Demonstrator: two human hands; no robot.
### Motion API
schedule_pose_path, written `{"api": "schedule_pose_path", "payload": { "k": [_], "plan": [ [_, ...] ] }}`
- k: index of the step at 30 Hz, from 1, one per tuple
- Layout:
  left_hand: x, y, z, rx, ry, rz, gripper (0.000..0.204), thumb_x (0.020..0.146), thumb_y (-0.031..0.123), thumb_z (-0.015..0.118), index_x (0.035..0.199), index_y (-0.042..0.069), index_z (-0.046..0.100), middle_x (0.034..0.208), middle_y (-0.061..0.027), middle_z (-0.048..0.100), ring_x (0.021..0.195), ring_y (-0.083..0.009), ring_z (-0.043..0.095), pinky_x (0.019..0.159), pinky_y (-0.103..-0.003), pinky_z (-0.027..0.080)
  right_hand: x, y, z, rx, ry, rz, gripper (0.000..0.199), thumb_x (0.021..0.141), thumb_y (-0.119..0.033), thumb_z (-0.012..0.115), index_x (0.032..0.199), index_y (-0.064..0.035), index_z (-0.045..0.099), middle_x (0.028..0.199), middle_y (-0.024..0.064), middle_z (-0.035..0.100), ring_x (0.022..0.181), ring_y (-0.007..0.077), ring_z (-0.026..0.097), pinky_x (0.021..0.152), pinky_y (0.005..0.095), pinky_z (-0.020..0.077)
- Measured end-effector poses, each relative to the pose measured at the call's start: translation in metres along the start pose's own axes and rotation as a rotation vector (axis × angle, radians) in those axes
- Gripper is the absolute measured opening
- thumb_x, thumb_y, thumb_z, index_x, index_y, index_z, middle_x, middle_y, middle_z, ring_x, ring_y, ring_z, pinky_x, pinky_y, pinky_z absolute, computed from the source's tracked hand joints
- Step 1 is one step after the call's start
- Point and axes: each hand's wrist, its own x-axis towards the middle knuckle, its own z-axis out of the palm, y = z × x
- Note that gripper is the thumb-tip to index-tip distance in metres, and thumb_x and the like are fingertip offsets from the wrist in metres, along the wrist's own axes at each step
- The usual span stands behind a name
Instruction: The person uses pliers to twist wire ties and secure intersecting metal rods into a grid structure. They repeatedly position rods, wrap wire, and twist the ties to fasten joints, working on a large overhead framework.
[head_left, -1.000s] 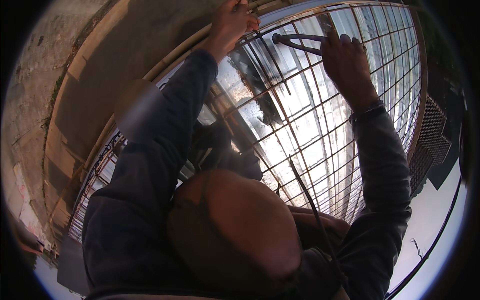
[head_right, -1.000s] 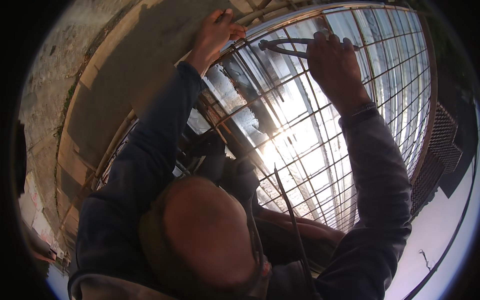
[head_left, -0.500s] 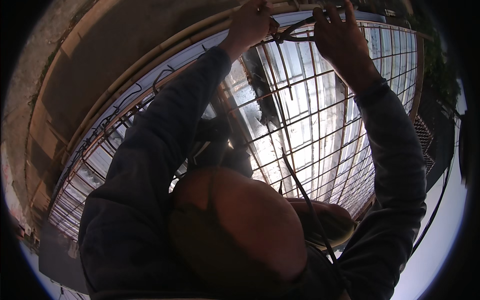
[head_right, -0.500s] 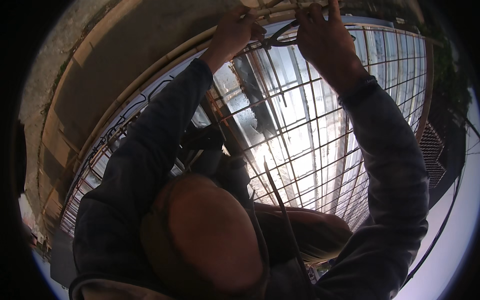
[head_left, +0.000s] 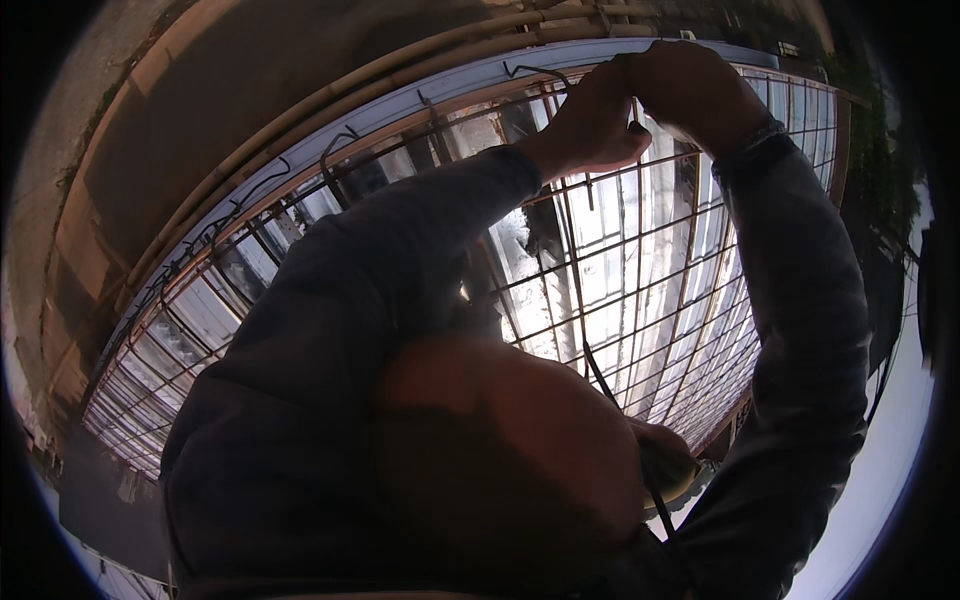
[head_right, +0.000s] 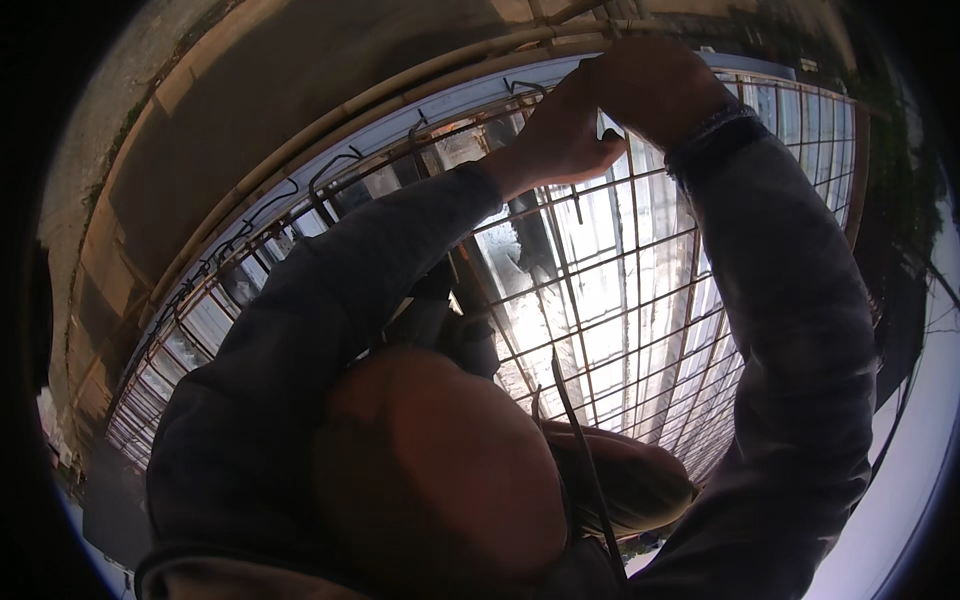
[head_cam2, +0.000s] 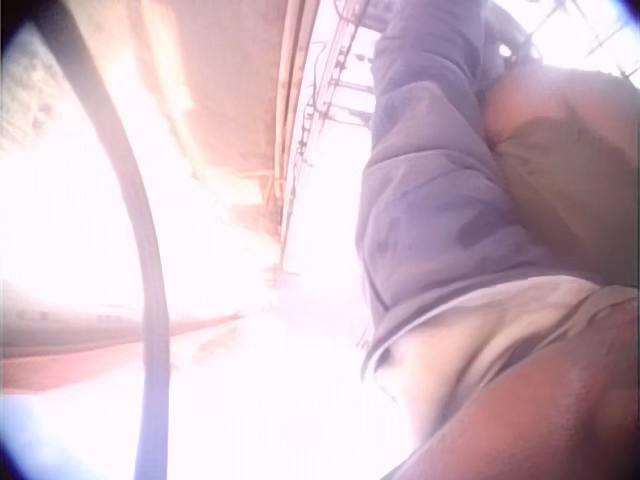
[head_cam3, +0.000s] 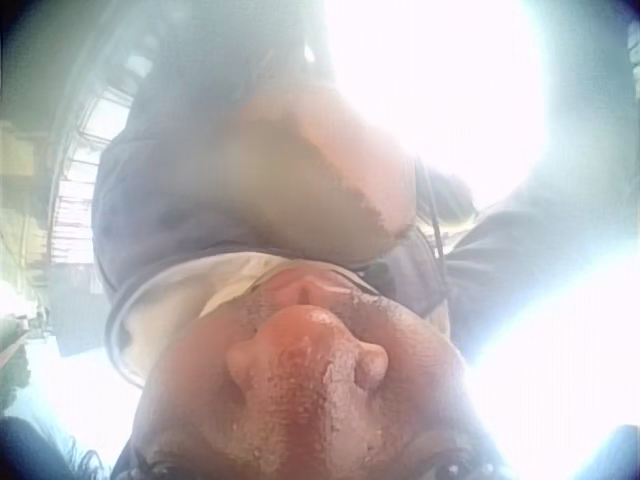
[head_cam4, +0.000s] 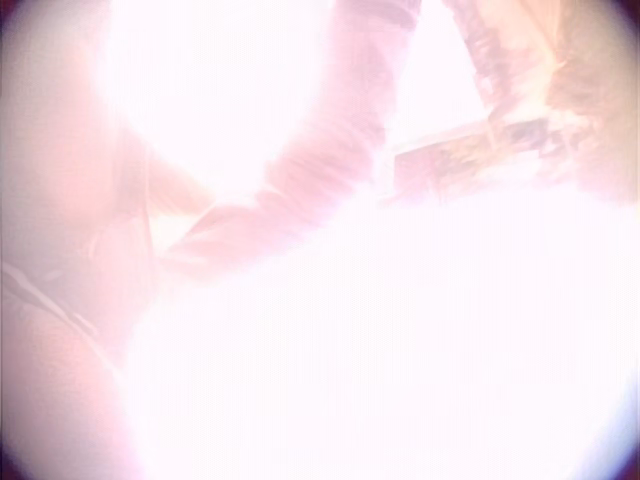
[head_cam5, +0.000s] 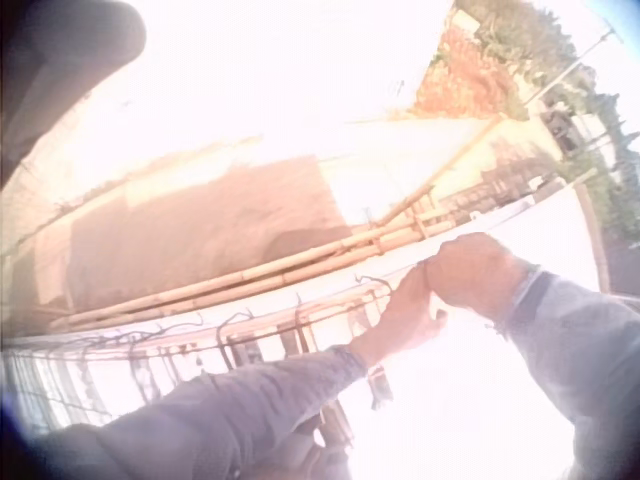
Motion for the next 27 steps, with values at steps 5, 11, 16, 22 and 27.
{"api": "schedule_pose_path", "payload": {
  "k": [5, 11, 16, 22, 27],
  "plan": [
    [0.026, 0.004, 0.026, -0.001, 0.15, -0.158, 0.047, 0.082, 0.038, 0.085, 0.115, 0.007, 0.072, 0.082, -0.013, 0.075, 0.079, -0.039, 0.076, 0.071, -0.045, 0.063, 0.053, 0.009, -0.088, 0.394, -1.03, 0.522, 0.039, 0.083, -0.012, 0.08, 0.122, -0.0133, 0.079, 0.091, 0.021, 0.079, 0.091, 0.0304, 0.08, 0.083, 0.0439, 0.0638],
    [0.029, -0.017, 0.007, 0.238, -0.266, -0.27, 0.04, 0.082, 0.036, 0.081, 0.112, 0.011, 0.075, 0.088, -0.0114, 0.077, 0.083, -0.0346, 0.078, 0.075, -0.049, 0.062, -0.021, -0.006, -0.076, -0.404, -0.317, 0.137, 0.072, 0.089, -0.025, 0.086, 0.153, -0.014, 0.055, 0.118, 0.0068, 0.068, 0.113, 0.0222, 0.068, 0.098, 0.044, 0.0563],
    [0.033, 0.007, 0.013, 0.247, -0.403, -0.18, 0.032, 0.084, 0.036, 0.078, 0.108, 0.015, 0.077, 0.092, -0.0088, 0.079, 0.087, -0.0329, 0.079, 0.076, -0.049, 0.062, -0.073, -0.016, -0.015, -0.441, -0.027, 0.133, 0.057, 0.087, -0.019, 0.079, 0.14, -0.0139, 0.058, 0.099, -0.0002, 0.058, 0.089, 0.0168, 0.063, 0.076, 0.0344, 0.0572],
    [0.012, 0.003, 0.022, 0.234, -0.308, -0.058, 0.034, 0.08, 0.032, 0.085, 0.104, 0.011, 0.074, 0.089, -0.0083, 0.076, 0.087, -0.032, 0.077, 0.078, -0.047, 0.06, -0.088, -0.038, 0.009, -0.309, -0.092, 0.326, 0.029, 0.09, -0.016, 0.078, 0.114, -0.0147, 0.063, 0.089, -0.0008, 0.057, 0.076, 0.0145, 0.065, 0.065, 0.0293, 0.0593],
    [0.003, 0.015, 0.039, 0.337, 0.193, 0.058, 0.033, 0.078, 0.028, 0.086, 0.103, 0.01, 0.075, 0.089, -0.0097, 0.073, 0.088, -0.0308, 0.075, 0.083, -0.044, 0.056, -0.059, -0.007, -0.021, 0.098, -0.283, 0.3, 0.024, 0.092, -0.01, 0.074, 0.115, -0.0105, 0.066, 0.081, 0.0089, 0.073, 0.08, 0.0255, 0.079, 0.069, 0.0409, 0.0631]
  ]
}}
